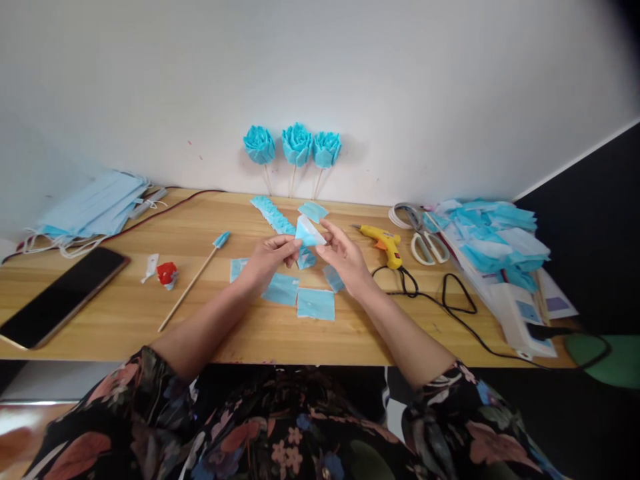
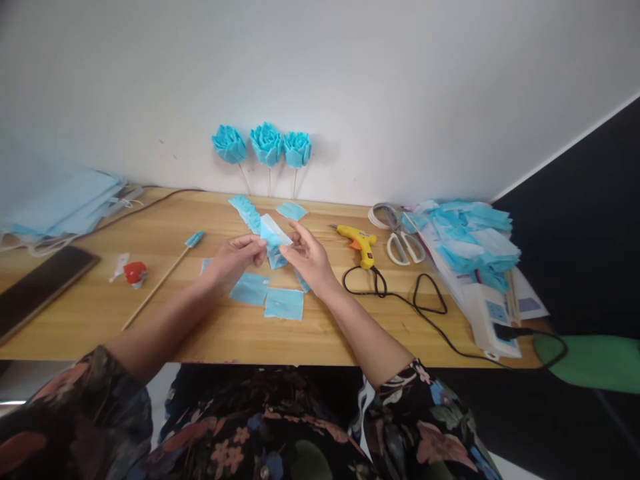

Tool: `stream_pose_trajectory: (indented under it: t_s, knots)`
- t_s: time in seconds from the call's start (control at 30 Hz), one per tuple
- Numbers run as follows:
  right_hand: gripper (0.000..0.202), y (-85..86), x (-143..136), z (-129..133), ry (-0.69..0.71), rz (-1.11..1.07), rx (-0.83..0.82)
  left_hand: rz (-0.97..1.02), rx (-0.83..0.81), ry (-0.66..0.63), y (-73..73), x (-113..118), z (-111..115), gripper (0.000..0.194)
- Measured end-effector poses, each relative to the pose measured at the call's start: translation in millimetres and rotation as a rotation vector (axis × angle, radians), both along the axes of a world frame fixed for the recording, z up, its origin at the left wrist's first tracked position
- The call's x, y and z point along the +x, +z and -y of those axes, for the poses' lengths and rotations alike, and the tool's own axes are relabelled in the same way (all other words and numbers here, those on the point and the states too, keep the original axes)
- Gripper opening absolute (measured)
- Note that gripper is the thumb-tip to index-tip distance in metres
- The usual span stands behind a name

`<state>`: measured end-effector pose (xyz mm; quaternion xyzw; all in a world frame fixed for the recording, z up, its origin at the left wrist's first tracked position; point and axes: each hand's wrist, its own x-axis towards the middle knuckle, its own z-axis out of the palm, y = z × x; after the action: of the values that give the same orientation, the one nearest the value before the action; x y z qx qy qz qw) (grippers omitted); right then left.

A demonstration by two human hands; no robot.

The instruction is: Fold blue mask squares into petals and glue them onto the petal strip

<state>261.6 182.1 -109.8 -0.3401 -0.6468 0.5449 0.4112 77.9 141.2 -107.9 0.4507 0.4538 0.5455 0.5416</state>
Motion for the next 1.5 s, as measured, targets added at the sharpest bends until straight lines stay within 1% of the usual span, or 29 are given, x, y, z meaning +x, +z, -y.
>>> stream_pose_trajectory:
  t_s: [0.1, 0.2, 0.3, 0.4, 0.57, 0.73, 0.97, 1.13, 1.27, 1.5]
  knots:
    - [0.068, 0.8, 0.4, -1.2, -0.035, -0.022, 0.006, 0.023, -0.014, 0.002, 0.3, 0.8, 0.3, 0.037]
    - [0.071, 2.1, 0.7, -1.5, -0.012, -0.057, -0.007, 0.031, -0.019, 0.002, 1.7, 1.9, 1.2, 0.038]
    - [0.073, 2.5, 0.2, -0.8, 0.032, -0.054, -0.027, -0.012, -0.007, 0.004, 3.1, 2.6, 2.5, 0.039]
    - [0.075, 2.9, -0.4, 0.2, 0.033, -0.043, -0.025, -0.092, 0.003, -0.01, 3.7, 3.3, 3.8, 0.04]
    - [0.069, 4.1, -0.7, 1.3, 0.022, -0.027, -0.005, -0.126, 0.011, -0.037, 3.7, 5.3, 5.0, 0.042]
    - [0.065, 2.2, -1.2, 0.8, 0.01, -0.019, -0.026, -0.067, -0.015, -0.06, 5.6, 6.9, 5.3, 0.037]
    - [0.063, 1.5, -0.8, 1.5, 0.001, -0.004, -0.048, -0.033, -0.053, -0.013, 0.8, 4.6, 2.9, 0.036]
    - [0.063, -0.7, -1.1, 1.7, 0.02, -0.01, -0.051, -0.059, -0.061, 0.01, -2.5, 4.1, 2.8, 0.029]
    - [0.065, -1.4, -1.8, 2.3, 0.032, -0.02, -0.055, -0.056, -0.039, 0.029, -1.3, 4.6, 3.4, 0.029]
    - [0.072, 0.4, -2.3, 3.1, 0.027, -0.022, -0.053, -0.078, -0.03, 0.024, 1.8, 5.1, 3.5, 0.028]
